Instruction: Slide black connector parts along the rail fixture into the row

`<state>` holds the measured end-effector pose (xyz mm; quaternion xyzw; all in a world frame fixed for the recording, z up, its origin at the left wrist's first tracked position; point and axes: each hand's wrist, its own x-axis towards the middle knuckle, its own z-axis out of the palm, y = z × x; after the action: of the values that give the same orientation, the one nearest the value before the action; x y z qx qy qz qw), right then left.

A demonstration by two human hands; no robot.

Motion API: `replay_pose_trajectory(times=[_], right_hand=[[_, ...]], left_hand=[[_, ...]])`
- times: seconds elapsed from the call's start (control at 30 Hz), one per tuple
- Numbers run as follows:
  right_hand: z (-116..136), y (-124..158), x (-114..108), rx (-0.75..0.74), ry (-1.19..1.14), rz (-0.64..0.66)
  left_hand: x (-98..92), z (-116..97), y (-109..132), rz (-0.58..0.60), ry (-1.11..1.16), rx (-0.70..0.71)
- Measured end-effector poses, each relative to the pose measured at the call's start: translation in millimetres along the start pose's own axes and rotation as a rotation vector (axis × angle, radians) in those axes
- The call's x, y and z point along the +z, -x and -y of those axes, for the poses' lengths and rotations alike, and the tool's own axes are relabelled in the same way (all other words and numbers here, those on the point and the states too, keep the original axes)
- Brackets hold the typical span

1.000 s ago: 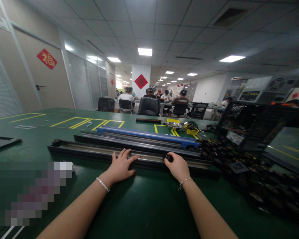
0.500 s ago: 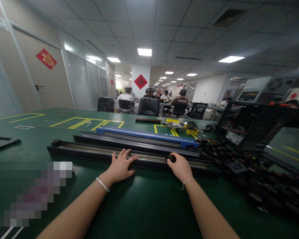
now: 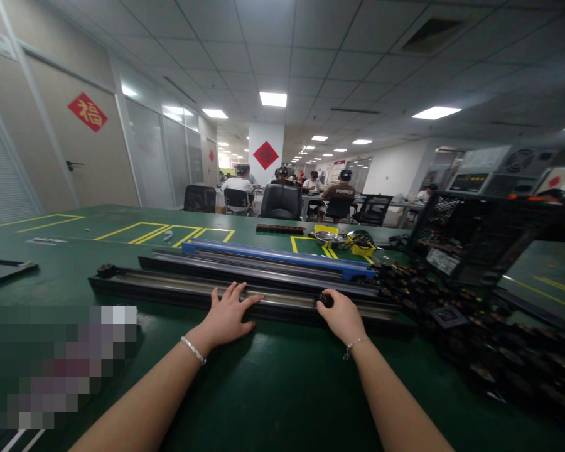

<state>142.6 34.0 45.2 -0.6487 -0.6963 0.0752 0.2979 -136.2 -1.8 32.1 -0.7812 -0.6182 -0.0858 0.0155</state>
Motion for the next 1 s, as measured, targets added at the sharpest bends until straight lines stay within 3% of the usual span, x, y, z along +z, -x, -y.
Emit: replay_pose_trajectory(times=[1.0], right_hand=[[-8.6, -1.3, -9.6, 0.032, 0.02, 0.001]], left_hand=[[1.6, 0.9, -0.8, -0.01, -0.001, 0.004]])
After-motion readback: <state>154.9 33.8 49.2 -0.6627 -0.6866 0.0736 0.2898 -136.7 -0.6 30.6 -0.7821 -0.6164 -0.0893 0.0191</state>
